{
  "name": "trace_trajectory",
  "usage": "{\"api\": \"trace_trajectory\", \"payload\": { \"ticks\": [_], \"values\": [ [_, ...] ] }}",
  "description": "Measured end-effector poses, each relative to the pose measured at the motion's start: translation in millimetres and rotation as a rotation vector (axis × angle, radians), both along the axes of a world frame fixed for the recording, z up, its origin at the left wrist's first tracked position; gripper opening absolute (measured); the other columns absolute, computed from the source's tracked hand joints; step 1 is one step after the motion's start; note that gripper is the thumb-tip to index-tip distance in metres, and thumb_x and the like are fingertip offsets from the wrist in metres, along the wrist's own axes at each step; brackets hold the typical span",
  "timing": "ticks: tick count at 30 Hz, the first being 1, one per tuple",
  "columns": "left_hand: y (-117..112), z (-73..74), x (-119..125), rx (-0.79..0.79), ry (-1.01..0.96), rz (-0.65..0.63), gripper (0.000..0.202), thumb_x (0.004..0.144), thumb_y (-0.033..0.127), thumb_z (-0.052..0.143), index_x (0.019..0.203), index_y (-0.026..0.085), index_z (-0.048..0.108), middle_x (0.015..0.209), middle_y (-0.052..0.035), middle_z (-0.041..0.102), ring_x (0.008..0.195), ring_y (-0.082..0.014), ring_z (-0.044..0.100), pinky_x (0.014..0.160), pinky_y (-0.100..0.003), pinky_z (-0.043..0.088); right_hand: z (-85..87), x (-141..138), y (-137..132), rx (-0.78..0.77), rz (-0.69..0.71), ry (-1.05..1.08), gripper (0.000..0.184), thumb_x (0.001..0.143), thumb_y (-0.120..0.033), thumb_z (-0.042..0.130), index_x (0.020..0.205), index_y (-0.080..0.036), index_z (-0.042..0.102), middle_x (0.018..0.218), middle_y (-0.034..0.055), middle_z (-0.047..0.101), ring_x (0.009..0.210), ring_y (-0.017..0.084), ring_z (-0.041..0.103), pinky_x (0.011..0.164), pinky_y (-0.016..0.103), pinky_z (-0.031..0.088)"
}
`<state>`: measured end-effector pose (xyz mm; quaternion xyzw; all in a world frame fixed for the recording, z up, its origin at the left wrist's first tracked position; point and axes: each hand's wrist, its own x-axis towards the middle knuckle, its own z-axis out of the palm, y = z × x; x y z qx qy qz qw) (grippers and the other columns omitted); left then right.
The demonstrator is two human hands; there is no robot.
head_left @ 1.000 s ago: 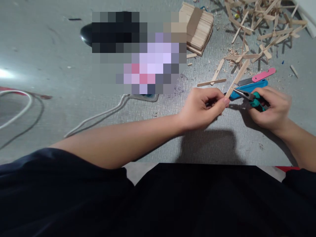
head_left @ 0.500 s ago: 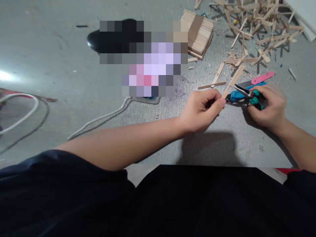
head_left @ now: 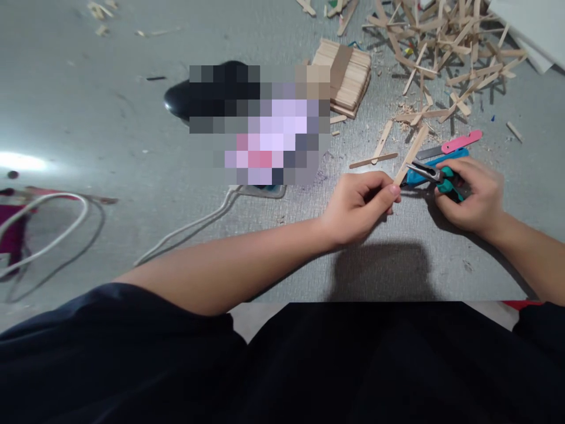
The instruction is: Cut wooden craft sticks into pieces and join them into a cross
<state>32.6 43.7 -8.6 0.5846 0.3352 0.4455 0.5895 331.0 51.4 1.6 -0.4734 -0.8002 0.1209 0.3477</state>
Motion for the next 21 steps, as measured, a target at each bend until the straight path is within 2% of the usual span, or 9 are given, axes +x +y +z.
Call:
{"api": "trace_trajectory", "payload": {
  "ticks": [3, 7, 12, 17, 21],
  "values": [
    [-0.5, 5.1, 0.6, -0.115, -0.064, -0.056, 0.067, 0.112, 0.084, 0.096, 0.089, 0.024, 0.079, 0.067, -0.0004, 0.072, 0.054, -0.0124, 0.065, 0.051, -0.025, 0.051, -1.2, 0.9, 0.2, 0.026, 0.037, 0.006, 0.038, 0.084, -0.032, 0.087, 0.122, -0.033, 0.088, 0.113, 0.0088, 0.093, 0.096, 0.037, 0.088, 0.086, 0.054, 0.074],
    [-1.1, 12.0, 1.1, -0.207, -0.098, -0.106, 0.07, 0.105, 0.087, 0.102, 0.087, 0.023, 0.079, 0.067, -0.0007, 0.073, 0.052, -0.0113, 0.061, 0.049, -0.025, 0.051, -1.4, 1.1, -1.3, 0.046, 0.05, 0.03, 0.039, 0.084, -0.029, 0.085, 0.122, -0.033, 0.089, 0.111, 0.0073, 0.094, 0.093, 0.035, 0.088, 0.084, 0.053, 0.075],
    [-1.1, 14.6, 1.5, -0.263, -0.126, -0.155, 0.071, 0.102, 0.088, 0.105, 0.086, 0.023, 0.08, 0.067, -0.0006, 0.073, 0.053, -0.0104, 0.059, 0.051, -0.025, 0.053, -0.4, 1.2, -2.7, -0.026, -0.007, 0.0, 0.036, 0.083, -0.031, 0.087, 0.119, -0.034, 0.089, 0.108, 0.0076, 0.092, 0.095, 0.037, 0.087, 0.086, 0.055, 0.075],
    [-1.0, 15.1, 0.8, -0.307, -0.135, -0.21, 0.069, 0.1, 0.083, 0.109, 0.087, 0.022, 0.081, 0.067, -0.0002, 0.074, 0.053, -0.0095, 0.06, 0.05, -0.023, 0.053, 0.4, -0.3, -3.6, -0.024, 0.017, 0.063, 0.035, 0.086, -0.033, 0.086, 0.121, -0.033, 0.089, 0.107, 0.0066, 0.091, 0.086, 0.034, 0.084, 0.076, 0.051, 0.07],
    [1.2, 16.1, 0.7, -0.323, -0.146, -0.236, 0.069, 0.101, 0.084, 0.108, 0.087, 0.022, 0.079, 0.068, -0.0007, 0.074, 0.052, -0.01, 0.06, 0.049, -0.023, 0.053, -0.4, -0.1, -3.3, -0.015, 0.036, 0.047, 0.039, 0.085, -0.032, 0.087, 0.124, -0.033, 0.088, 0.109, 0.007, 0.092, 0.088, 0.034, 0.084, 0.079, 0.051, 0.071]
  ]
}}
